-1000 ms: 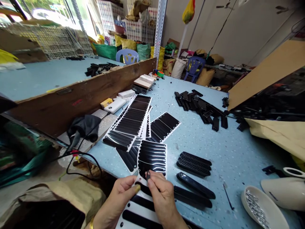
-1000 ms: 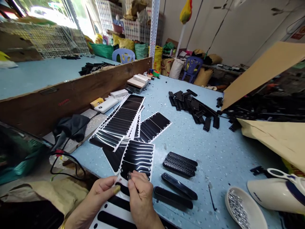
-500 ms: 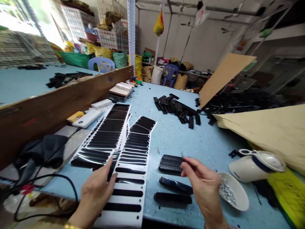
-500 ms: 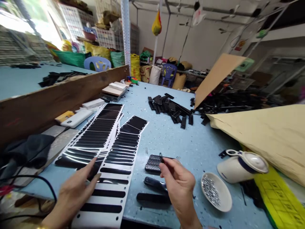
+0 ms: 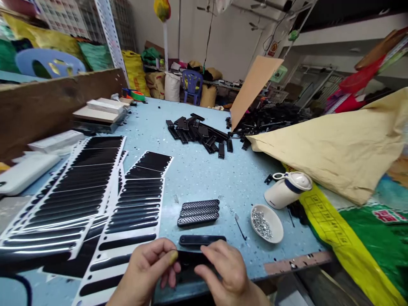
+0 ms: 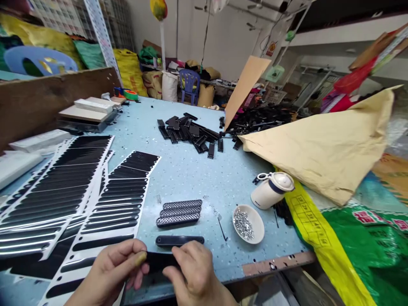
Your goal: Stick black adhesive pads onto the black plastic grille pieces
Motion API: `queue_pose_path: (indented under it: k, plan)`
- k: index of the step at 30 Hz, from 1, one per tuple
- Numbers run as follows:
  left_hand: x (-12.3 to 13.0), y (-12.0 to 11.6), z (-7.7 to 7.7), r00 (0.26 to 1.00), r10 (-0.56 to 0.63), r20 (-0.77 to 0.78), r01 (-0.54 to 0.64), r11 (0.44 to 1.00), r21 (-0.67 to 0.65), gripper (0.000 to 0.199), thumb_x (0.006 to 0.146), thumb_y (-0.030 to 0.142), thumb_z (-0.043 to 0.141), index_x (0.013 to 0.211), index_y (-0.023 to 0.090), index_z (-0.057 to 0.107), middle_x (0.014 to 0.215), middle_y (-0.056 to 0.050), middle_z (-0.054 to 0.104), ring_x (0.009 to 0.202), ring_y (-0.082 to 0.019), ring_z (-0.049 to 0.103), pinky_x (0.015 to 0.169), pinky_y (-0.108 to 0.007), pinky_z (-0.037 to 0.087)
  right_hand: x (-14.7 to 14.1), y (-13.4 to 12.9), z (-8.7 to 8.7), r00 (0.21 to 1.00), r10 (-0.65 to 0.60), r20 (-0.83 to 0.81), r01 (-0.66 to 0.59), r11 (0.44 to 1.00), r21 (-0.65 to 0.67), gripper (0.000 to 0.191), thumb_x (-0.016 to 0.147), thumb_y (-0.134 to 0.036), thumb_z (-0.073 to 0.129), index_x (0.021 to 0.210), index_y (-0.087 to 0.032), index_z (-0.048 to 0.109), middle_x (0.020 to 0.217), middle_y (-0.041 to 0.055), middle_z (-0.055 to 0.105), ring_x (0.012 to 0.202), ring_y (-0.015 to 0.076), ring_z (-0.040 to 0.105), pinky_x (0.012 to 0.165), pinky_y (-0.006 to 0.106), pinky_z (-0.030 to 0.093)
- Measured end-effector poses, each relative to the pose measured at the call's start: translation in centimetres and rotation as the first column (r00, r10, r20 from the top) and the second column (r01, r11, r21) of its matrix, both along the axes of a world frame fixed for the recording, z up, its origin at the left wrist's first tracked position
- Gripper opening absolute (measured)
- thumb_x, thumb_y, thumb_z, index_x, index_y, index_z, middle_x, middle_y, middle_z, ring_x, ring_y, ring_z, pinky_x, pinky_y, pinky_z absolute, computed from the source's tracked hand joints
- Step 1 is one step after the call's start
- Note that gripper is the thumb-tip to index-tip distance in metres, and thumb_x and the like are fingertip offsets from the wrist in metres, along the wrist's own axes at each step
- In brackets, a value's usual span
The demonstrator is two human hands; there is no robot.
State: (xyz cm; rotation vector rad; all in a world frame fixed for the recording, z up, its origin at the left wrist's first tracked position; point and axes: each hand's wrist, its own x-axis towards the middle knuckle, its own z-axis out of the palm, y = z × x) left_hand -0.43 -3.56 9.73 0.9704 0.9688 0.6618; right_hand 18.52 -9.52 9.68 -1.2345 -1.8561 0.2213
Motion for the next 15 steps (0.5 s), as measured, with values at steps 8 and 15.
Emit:
queue_pose_path:
  k: [8,15]
  plan:
    - [-0.5,1.5,-0.7,0.949,0.122,-0.291,-0.035,0.957,0.287,0.027,0.069,0.043,0.076,0.081,0.02,0.073,0.056,0.0,0.069,0.046,-0.015,0.06,0.046,-0.023,0.046,3.5,-1.3,0.7,0.995,-0.095,0.041,0.094,0.995,0.029,0.024,0.087,-0.008,0.054,0.106,-0.013,0.067,0.075,0.0096,0.068,0.067,0.0217,0.062,0.058,0.035,0.054]
    - [-0.4,3.4,-2.0,0.82,0.294,-0.491,0.216,0.636,0.741,0.019,0.077,0.039,0.066,0.085,0.024,0.074,0.076,-0.002,0.076,0.062,-0.02,0.069,0.057,-0.024,0.051,7.6,0.3,-0.8,0.916,-0.325,-0.236,0.245,0.918,-0.313,0.013,0.087,-0.022,0.061,0.091,-0.017,0.072,0.078,0.0053,0.069,0.069,0.0177,0.065,0.061,0.028,0.053]
